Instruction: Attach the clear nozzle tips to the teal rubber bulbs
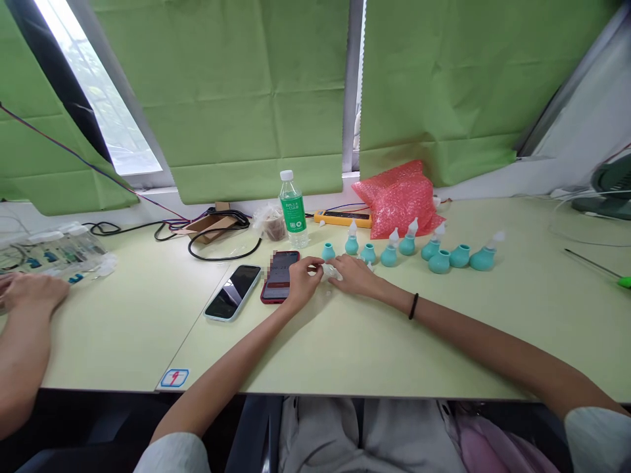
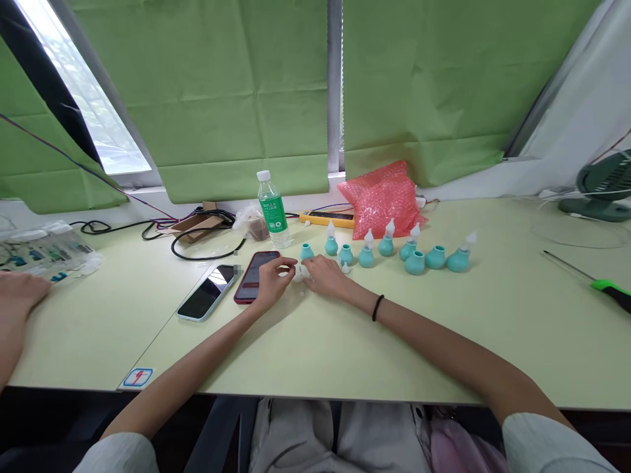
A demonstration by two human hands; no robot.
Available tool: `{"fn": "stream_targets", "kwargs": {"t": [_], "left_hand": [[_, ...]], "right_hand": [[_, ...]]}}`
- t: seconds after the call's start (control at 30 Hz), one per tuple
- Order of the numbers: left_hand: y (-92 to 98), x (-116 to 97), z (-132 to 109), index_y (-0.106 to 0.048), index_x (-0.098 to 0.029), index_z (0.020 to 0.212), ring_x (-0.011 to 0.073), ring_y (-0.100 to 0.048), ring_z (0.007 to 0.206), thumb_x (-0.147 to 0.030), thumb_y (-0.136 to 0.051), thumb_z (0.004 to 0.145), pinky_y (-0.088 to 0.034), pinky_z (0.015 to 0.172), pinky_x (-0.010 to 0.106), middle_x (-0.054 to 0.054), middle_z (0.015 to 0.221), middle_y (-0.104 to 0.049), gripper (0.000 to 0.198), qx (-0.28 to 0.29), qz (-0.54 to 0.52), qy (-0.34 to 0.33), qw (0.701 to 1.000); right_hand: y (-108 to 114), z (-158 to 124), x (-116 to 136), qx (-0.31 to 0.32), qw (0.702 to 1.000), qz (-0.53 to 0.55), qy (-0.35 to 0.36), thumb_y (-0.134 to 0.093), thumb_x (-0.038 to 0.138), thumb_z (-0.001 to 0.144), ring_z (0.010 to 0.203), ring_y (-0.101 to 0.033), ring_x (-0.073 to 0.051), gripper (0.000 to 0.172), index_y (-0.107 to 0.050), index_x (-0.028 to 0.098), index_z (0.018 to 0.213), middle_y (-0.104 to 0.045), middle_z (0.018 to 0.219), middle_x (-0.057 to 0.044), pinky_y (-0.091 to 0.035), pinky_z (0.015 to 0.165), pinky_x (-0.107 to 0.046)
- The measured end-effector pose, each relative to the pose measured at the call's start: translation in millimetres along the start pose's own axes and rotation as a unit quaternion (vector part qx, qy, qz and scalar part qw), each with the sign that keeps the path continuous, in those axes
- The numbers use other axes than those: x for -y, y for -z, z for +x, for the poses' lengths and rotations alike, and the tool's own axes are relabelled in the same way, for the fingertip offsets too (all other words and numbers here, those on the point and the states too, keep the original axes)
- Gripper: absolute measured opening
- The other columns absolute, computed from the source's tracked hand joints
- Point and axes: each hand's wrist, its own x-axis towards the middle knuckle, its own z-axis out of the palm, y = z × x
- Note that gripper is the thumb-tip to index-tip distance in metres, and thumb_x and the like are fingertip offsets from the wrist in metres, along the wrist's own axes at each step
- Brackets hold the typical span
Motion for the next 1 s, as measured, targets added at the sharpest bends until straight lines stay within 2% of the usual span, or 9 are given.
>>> {"fn": "stream_targets", "kwargs": {"t": [0.13, 0.23, 0.3, 0.4, 0.5, 0.6, 0.67, 0.83, 1.0], "left_hand": [[-0.1, -2.4, -0.7, -0.06, -0.013, 0.072, 0.0108, -0.057, 0.059, -0.021, -0.052, 0.066, -0.05, 0.055, 0.021, 0.004, 0.07, -0.063, 0.013, 0.008, -0.022, 0.022, 0.999], [0.9, -5.8, -1.3, -0.059, -0.013, 0.068, 0.0088, -0.054, 0.052, -0.024, -0.051, 0.067, -0.048, 0.05, 0.019, 0.002, 0.062, -0.06, 0.013, 0.002, -0.02, 0.023, 1.0], [1.4, -9.1, -2.1, -0.058, -0.013, 0.067, 0.0081, -0.053, 0.051, -0.023, -0.051, 0.066, -0.047, 0.049, 0.019, 0.001, 0.06, -0.059, 0.012, 0.001, -0.024, 0.013, 1.0], [0.2, -14.8, -4.9, -0.059, -0.013, 0.069, 0.0084, -0.053, 0.055, -0.022, -0.052, 0.065, -0.049, 0.052, 0.02, 0.002, 0.065, -0.059, 0.011, 0.021, -0.047, 0.003, 0.999], [-3.0, -20.0, -10.2, -0.059, -0.013, 0.073, 0.0088, -0.054, 0.058, -0.02, -0.053, 0.065, -0.051, 0.054, 0.021, 0.003, 0.071, -0.061, 0.013, 0.059, -0.074, 0.009, 0.995], [-5.6, -24.1, -16.0, -0.06, -0.013, 0.075, 0.0095, -0.056, 0.061, -0.019, -0.052, 0.066, -0.052, 0.059, 0.023, 0.004, 0.075, -0.061, 0.014, 0.094, -0.087, 0.007, 0.992], [-6.1, -26.2, -18.8, -0.06, -0.013, 0.076, 0.01, -0.057, 0.063, -0.019, -0.052, 0.067, -0.052, 0.062, 0.024, 0.004, 0.077, -0.062, 0.013, 0.103, -0.088, -0.007, 0.991], [-5.0, -28.8, -20.5, -0.061, -0.015, 0.081, 0.0115, -0.057, 0.067, -0.021, -0.054, 0.067, -0.05, 0.064, 0.025, 0.004, 0.08, -0.063, 0.017, 0.115, -0.054, -0.05, 0.991], [-4.4, -29.4, -19.7, -0.063, -0.018, 0.081, 0.0135, -0.057, 0.07, -0.022, -0.055, 0.067, -0.048, 0.066, 0.026, 0.005, 0.075, -0.063, 0.016, 0.115, -0.013, -0.113, 0.987]], "right_hand": [[-3.1, 3.5, -0.8, 0.0, 1.0, -0.005, 0.017, -0.042, 0.023, 0.076, 0.083, -0.049, -0.021, 0.025, -0.053, 0.013, 0.096, -0.056, 0.082, -0.01, -0.038, 0.07, -0.032], [3.4, -7.4, -2.4, -0.068, 0.995, 0.075, 0.025, -0.038, 0.022, 0.079, 0.083, -0.049, -0.019, 0.03, -0.049, 0.013, 0.105, -0.054, 0.086, -0.01, -0.039, 0.073, -0.032], [8.7, -20.9, -1.7, -0.113, 0.979, 0.167, -0.001, -0.039, 0.025, 0.078, 0.077, -0.05, -0.016, 0.033, -0.048, 0.013, 0.108, -0.055, 0.085, -0.009, -0.04, 0.071, -0.031], [13.2, -45.1, 2.6, -0.122, 0.917, 0.369, -0.09, -0.048, 0.032, 0.073, 0.064, -0.05, -0.012, 0.033, -0.054, 0.016, 0.101, -0.056, 0.079, -0.005, -0.044, 0.061, -0.028], [14.0, -62.9, 6.1, -0.058, 0.802, 0.561, -0.196, -0.056, 0.035, 0.066, 0.052, -0.05, -0.009, 0.037, -0.056, 0.016, 0.097, -0.057, 0.07, -0.003, -0.045, 0.052, -0.027], [15.5, -68.3, 5.3, -0.014, 0.7, 0.668, -0.254, -0.063, 0.03, 0.06, 0.054, -0.053, -0.009, 0.039, -0.057, 0.015, 0.096, -0.057, 0.066, -0.002, -0.048, 0.057, -0.027], [16.9, -67.6, 2.8, 0.0, 0.657, 0.708, -0.26, -0.066, 0.025, 0.058, 0.059, -0.055, -0.009, 0.038, -0.058, 0.015, 0.094, -0.059, 0.07, -0.003, -0.048, 0.062, -0.027], [14.8, -66.3, -3.4, 0.014, 0.599, 0.747, -0.287, -0.067, 0.019, 0.058, 0.058, -0.056, -0.008, 0.035, -0.06, 0.014, 0.091, -0.061, 0.074, -0.003, -0.048, 0.062, -0.024], [13.1, -67.3, -3.1, 0.004, 0.593, 0.757, -0.276, -0.066, 0.022, 0.058, 0.056, -0.052, -0.006, 0.027, -0.063, 0.014, 0.084, -0.059, 0.068, -0.002, -0.047, 0.057, -0.02]]}}
